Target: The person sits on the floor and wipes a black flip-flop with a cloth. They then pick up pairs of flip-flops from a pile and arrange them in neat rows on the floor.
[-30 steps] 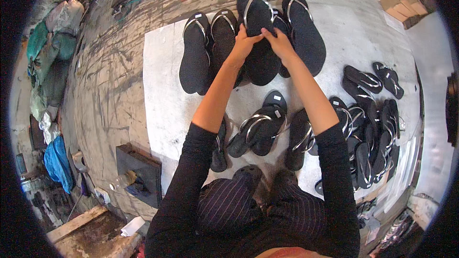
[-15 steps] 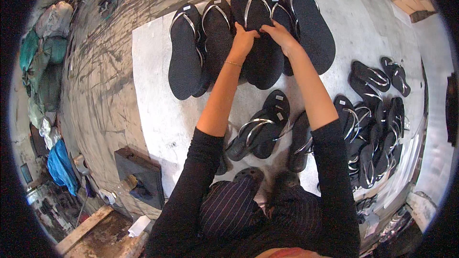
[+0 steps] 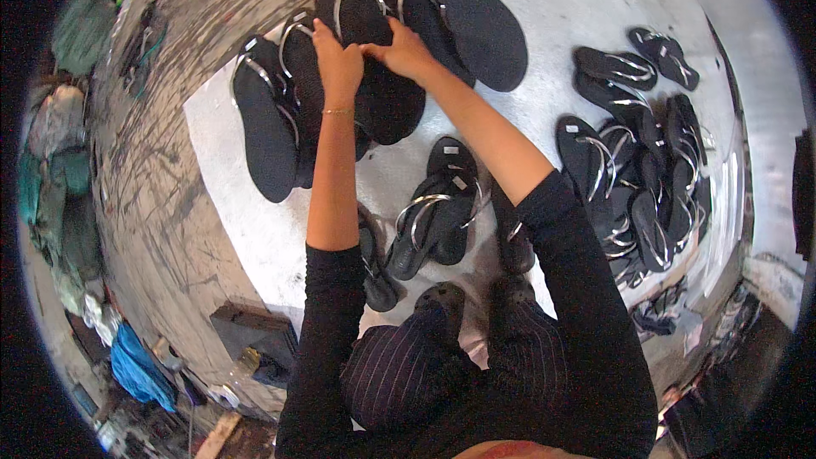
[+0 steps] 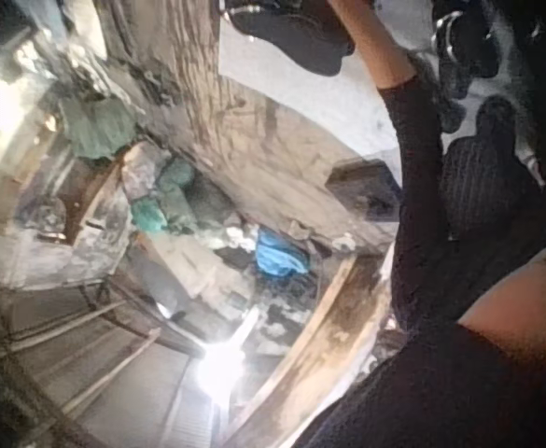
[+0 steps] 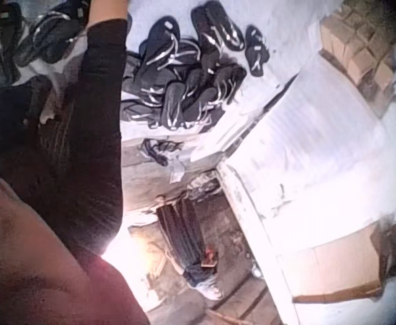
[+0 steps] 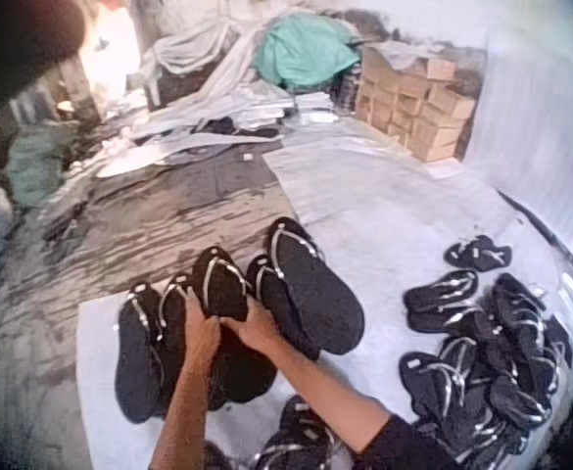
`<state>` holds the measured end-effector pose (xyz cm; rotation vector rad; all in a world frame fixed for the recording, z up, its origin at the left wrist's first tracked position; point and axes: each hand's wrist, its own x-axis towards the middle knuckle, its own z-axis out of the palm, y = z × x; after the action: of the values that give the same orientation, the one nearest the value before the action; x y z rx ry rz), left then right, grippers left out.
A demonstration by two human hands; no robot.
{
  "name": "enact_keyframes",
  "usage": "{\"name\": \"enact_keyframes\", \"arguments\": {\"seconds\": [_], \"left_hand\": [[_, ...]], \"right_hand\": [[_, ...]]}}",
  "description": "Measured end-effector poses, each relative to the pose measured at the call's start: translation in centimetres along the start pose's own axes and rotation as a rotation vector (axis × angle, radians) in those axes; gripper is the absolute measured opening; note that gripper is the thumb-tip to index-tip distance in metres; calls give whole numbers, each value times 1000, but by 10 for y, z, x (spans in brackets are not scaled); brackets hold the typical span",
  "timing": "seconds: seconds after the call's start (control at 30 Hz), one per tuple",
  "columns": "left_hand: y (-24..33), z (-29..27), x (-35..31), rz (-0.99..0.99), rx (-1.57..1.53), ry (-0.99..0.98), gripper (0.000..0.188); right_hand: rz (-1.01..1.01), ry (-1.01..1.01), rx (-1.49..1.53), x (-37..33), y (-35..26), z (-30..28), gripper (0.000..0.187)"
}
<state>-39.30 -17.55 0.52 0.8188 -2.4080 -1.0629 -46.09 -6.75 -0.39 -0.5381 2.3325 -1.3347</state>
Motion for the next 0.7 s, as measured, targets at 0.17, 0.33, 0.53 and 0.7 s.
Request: {"name": "enact_keyframes", "arguments": {"seconds": [0.17, 0.33, 0.53, 0.7], "left_hand": [[11, -4, -13, 160, 135, 57, 73], [31, -38, -41, 339, 172, 218, 67], [-118, -191, -22, -268, -228, 349, 63], [-167, -196, -15, -594, -493, -210, 66]], "right_hand": [[-257, 102, -142, -77, 5, -9, 78], [-373, 58, -84, -192, 4, -99, 67], [-375, 428, -264, -185, 32, -173, 47], [-264, 344, -439, -63, -7, -130, 57]]}}
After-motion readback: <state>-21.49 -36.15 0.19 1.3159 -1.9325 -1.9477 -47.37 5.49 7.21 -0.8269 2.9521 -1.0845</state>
